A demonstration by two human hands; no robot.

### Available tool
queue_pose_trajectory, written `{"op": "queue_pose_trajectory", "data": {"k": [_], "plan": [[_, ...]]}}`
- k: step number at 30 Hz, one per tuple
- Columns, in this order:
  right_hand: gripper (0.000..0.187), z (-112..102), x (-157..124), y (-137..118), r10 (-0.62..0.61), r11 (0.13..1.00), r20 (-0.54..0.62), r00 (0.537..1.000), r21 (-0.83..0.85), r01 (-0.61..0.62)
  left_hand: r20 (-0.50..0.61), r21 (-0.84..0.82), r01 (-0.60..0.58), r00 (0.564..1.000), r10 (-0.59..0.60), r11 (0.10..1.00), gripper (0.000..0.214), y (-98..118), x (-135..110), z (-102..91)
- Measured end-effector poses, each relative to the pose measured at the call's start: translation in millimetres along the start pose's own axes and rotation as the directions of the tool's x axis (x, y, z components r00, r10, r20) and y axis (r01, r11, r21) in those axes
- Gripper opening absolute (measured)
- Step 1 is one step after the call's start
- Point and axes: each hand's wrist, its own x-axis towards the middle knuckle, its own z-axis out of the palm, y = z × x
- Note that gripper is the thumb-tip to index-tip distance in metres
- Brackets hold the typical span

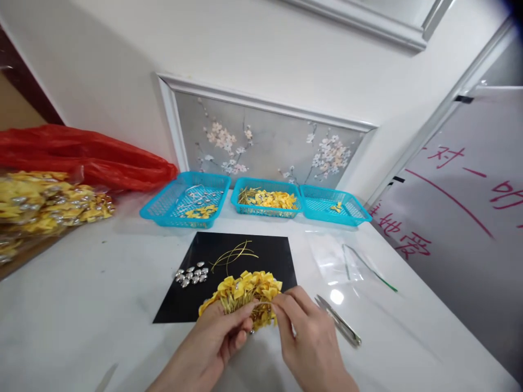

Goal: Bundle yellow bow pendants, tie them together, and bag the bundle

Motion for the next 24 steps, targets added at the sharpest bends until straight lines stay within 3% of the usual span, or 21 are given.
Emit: {"op": "queue_pose_trajectory", "data": {"k": [5, 8, 11, 15, 20, 24], "plan": [[0.021, -3.1, 3.3, -3.0, 0.007, 1.000, 0.052, 0.999, -0.007, -0.007, 0.029, 0.053, -0.020, 0.999, 0.018, 0.998, 0.016, -0.6, -2.3, 1.6], [0.020, -6.9, 15.4, -3.6, -0.069, 0.993, 0.182, 0.981, -0.085, 0.085, 0.077, 0.085, -0.021, 0.997, 0.015, 0.996, 0.017, 0.0, -2.1, 1.6], [0.033, -12.0, 31.6, -3.8, -0.226, 0.940, 0.349, 0.909, -0.167, 0.297, 0.099, 0.113, -0.034, 0.995, 0.023, 0.993, 0.014, 2.0, -2.4, 2.5], [0.025, -16.4, 44.2, -2.2, -0.357, 0.881, 0.481, 0.801, -0.112, 0.460, 0.088, 0.162, -0.008, 0.996, -0.006, 0.987, 0.014, 4.2, -4.5, 3.1], [0.029, -9.3, 42.5, 5.2, -0.388, 0.876, 0.487, 0.782, -0.069, 0.477, 0.166, 0.193, -0.033, 0.986, 0.000, 0.981, 0.012, 3.2, -6.4, 0.5], [0.036, -0.1, 42.8, 9.6, -0.444, 0.856, 0.463, 0.767, -0.034, 0.516, 0.223, 0.310, -0.043, 0.975, -0.028, 0.950, 0.009, 4.8, -8.0, 0.0]]}}
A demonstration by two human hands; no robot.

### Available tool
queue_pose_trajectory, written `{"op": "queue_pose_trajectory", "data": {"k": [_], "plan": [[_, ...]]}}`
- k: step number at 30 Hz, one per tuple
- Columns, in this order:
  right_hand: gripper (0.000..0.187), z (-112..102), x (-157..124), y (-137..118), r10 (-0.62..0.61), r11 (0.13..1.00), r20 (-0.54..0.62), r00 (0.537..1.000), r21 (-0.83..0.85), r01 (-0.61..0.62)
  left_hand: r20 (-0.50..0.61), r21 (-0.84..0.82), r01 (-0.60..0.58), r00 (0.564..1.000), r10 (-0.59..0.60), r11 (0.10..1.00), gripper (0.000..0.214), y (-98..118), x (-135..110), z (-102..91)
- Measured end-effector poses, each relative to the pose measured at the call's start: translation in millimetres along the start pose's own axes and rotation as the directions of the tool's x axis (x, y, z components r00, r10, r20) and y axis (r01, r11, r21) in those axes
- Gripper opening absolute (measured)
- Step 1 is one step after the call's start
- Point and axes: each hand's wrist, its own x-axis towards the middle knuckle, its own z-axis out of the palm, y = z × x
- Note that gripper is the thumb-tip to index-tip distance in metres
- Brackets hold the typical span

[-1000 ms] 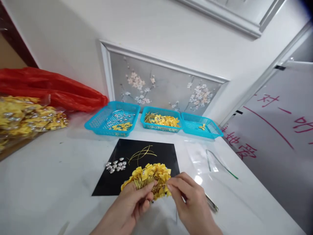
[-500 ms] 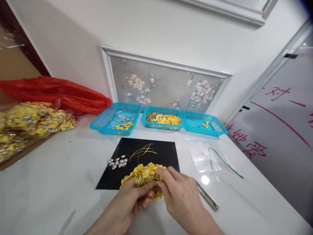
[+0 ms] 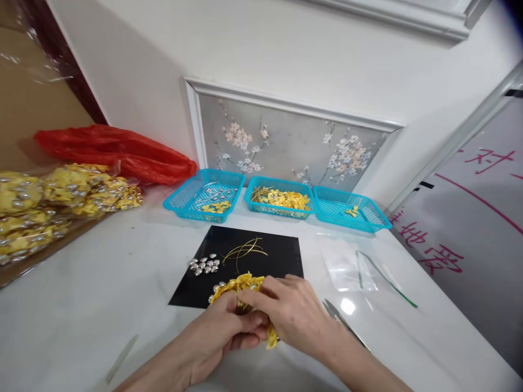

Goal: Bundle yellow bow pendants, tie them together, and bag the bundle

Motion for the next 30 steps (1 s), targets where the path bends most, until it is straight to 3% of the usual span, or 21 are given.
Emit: {"op": "queue_pose_trajectory", "data": {"k": [6, 10, 13, 16, 20, 25, 30], "plan": [[0.036, -6.9, 4.1, 3.8, 0.026, 0.995, 0.030, 0.999, 0.091, -0.029, -0.055, -0.060, 0.028, 0.998, -0.031, 0.998, 0.009, 2.4, -1.5, -0.2], [0.035, -21.0, -5.5, 3.6, 0.214, 0.920, 0.071, 0.974, 0.322, -0.225, -0.095, -0.120, 0.038, 0.994, -0.050, 0.992, 0.011, 0.6, 0.0, -3.3], [0.027, -22.0, -17.2, -4.3, 0.331, 0.857, 0.008, 0.943, 0.415, -0.305, -0.114, -0.147, 0.029, 0.992, -0.046, 0.989, 0.014, -0.5, 2.3, -5.5], [0.029, -9.8, -26.2, -21.0, 0.367, 0.870, -0.164, 0.916, 0.409, -0.275, -0.118, -0.169, 0.007, 0.993, -0.028, 0.986, 0.016, -0.9, 4.5, -6.3], [0.026, 17.0, -31.1, -42.8, 0.439, 0.858, -0.366, 0.820, 0.440, -0.263, -0.072, -0.154, -0.006, 0.997, -0.005, 0.988, 0.017, -0.3, 4.6, -4.9], [0.020, 36.7, -31.5, -46.1, 0.509, 0.819, -0.396, 0.764, 0.497, -0.287, -0.062, -0.050, 0.028, 0.998, -0.031, 0.998, 0.022, 0.5, 3.2, -3.2], [0.020, 37.4, -29.0, -39.0, 0.545, 0.779, -0.361, 0.757, 0.553, -0.297, -0.024, -0.004, 0.044, 0.999, -0.044, 0.999, 0.020, 2.1, 5.7, -4.6]]}}
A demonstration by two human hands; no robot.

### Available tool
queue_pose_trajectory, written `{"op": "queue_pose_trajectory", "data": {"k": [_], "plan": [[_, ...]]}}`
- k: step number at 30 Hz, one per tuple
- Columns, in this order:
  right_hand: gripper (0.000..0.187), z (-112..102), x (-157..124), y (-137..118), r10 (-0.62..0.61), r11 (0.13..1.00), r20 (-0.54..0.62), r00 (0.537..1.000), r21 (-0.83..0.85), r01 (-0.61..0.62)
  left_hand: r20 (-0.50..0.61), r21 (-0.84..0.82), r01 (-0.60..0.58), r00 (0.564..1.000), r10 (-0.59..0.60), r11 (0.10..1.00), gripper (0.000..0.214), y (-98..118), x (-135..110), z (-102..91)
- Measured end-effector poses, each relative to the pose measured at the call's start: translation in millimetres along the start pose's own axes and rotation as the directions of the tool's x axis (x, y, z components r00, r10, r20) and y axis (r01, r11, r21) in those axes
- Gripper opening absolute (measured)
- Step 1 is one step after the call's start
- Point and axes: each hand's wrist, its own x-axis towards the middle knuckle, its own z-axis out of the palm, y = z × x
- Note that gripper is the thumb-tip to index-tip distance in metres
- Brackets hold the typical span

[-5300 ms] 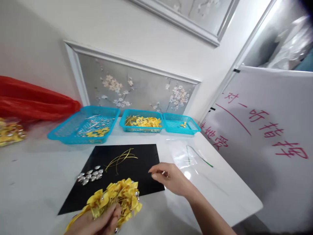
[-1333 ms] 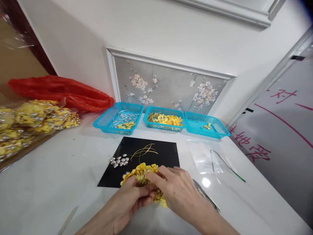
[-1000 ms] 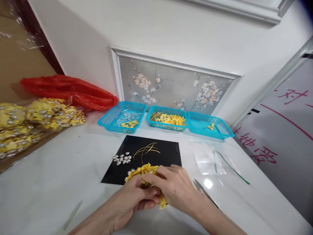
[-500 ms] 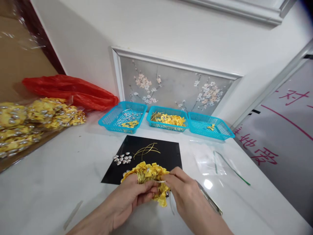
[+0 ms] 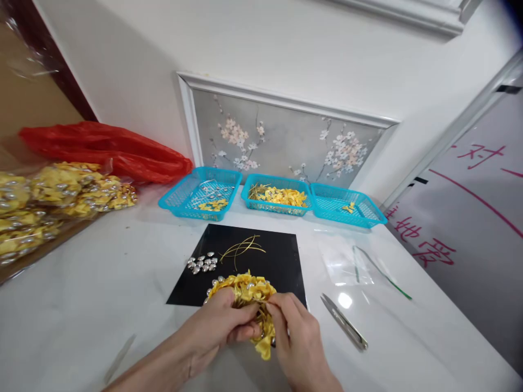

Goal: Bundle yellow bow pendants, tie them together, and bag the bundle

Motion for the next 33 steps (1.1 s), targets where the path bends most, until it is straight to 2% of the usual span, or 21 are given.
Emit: {"op": "queue_pose_trajectory", "data": {"k": [3, 6, 10, 13, 16, 19, 23, 26, 29, 33], "plan": [[0.018, -0.9, 2.5, -2.9, 0.045, 0.999, 0.071, 0.996, -0.001, -0.045, 0.015, -0.025, 0.004, 1.000, -0.004, 1.000, 0.020, -0.3, 1.6, -2.2], [0.020, 0.0, 3.6, -7.2, 0.064, 0.991, 0.136, 0.989, -0.126, -0.047, -0.008, -0.034, -0.001, 1.000, 0.000, 0.999, 0.020, -2.1, 1.4, -3.6], [0.020, 4.2, 4.9, -9.2, -0.002, 0.917, 0.110, 0.994, -0.397, 0.046, -0.003, -0.047, 0.007, 1.000, -0.007, 0.999, 0.021, -1.9, 0.4, -1.9], [0.021, 7.7, 7.2, -6.7, -0.094, 0.872, 0.065, 0.993, -0.477, 0.114, 0.012, -0.041, 0.016, 1.000, -0.015, 0.999, 0.022, 0.9, 1.4, -0.9], [0.021, 10.3, 10.1, -2.3, -0.162, 0.877, 0.042, 0.986, -0.452, 0.163, 0.012, -0.027, 0.042, 0.999, -0.042, 0.999, 0.021, 2.9, 2.4, -2.5], [0.022, 10.1, 13.3, 0.3, -0.147, 0.904, 0.068, 0.987, -0.395, 0.162, 0.031, -0.045, 0.066, 0.997, -0.064, 0.997, 0.018, 2.8, 1.7, -5.6], [0.020, -2.1, 19.3, -2.9, 0.011, 0.987, 0.194, 0.981, -0.160, 0.020, 0.052, -0.119, 0.122, 0.992, -0.117, 0.985, 0.009, 3.1, 0.1, -7.7], [0.018, -16.3, 22.1, -7.8, 0.085, 0.995, 0.264, 0.961, 0.030, -0.096, 0.015, -0.215, 0.164, 0.986, -0.165, 0.963, 0.007, 5.1, 1.5, -7.3], [0.021, -22.7, 18.7, -10.4, 0.056, 0.995, 0.166, 0.985, 0.069, -0.069, -0.018, -0.269, 0.163, 0.985, -0.174, 0.949, 0.003, 6.0, 5.1, -7.0], [0.024, -17.2, 8.1, -10.9, -0.025, 0.998, 0.064, 0.998, -0.056, 0.029, -0.036, -0.294, 0.143, 0.986, -0.160, 0.945, 0.004, 5.0, 7.7, -7.4]]}}
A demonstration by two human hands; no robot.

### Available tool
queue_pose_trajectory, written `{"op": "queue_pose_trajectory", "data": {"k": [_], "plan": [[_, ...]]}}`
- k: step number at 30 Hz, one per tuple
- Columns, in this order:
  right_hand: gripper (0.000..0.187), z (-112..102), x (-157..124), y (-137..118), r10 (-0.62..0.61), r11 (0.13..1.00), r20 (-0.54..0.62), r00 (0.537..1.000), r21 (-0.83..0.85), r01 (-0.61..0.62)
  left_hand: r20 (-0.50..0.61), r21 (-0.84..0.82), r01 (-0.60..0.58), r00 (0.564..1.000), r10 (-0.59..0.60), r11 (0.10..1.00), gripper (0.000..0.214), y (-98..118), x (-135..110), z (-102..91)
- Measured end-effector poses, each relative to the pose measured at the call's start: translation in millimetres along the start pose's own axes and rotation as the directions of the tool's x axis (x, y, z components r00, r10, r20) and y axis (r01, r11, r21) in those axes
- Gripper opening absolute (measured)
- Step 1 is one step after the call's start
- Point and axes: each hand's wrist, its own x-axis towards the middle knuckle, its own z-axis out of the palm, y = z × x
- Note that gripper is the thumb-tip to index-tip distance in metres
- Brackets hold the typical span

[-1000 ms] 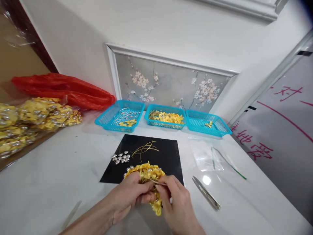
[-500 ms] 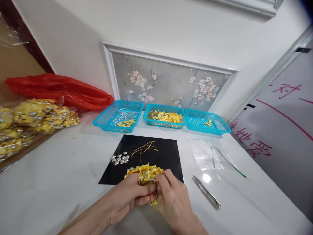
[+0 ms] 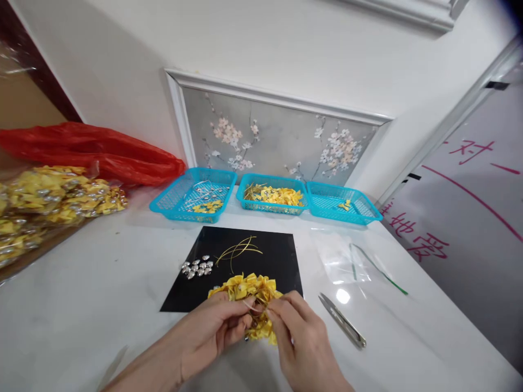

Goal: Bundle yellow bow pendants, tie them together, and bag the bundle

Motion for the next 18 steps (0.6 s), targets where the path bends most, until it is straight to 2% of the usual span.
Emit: {"op": "queue_pose_trajectory", "data": {"k": [4, 6, 14, 18], "plan": [[0.026, 3.4, -4.3, -3.0, -0.033, 0.975, -0.063, 0.997, -0.222, 0.019, -0.015, -0.017, -0.014, 1.000, 0.014, 1.000, 0.004, 0.0, -1.9, 0.9], [0.026, 0.7, -3.2, -4.7, -0.018, 0.964, -0.065, 0.998, -0.267, 0.000, -0.014, -0.016, -0.021, 1.000, 0.021, 1.000, 0.007, 0.1, -2.8, 1.9], [0.017, -16.2, 2.0, -4.1, 0.037, 0.981, 0.117, 0.992, -0.194, -0.014, -0.016, 0.038, -0.028, 0.999, 0.028, 0.999, 0.012, -0.5, -3.4, 3.5], [0.017, -16.1, 4.2, -5.5, 0.080, 0.986, 0.124, 0.989, -0.156, -0.060, -0.029, 0.044, -0.018, 0.999, 0.019, 0.999, 0.009, 0.6, -3.8, 4.8]]}}
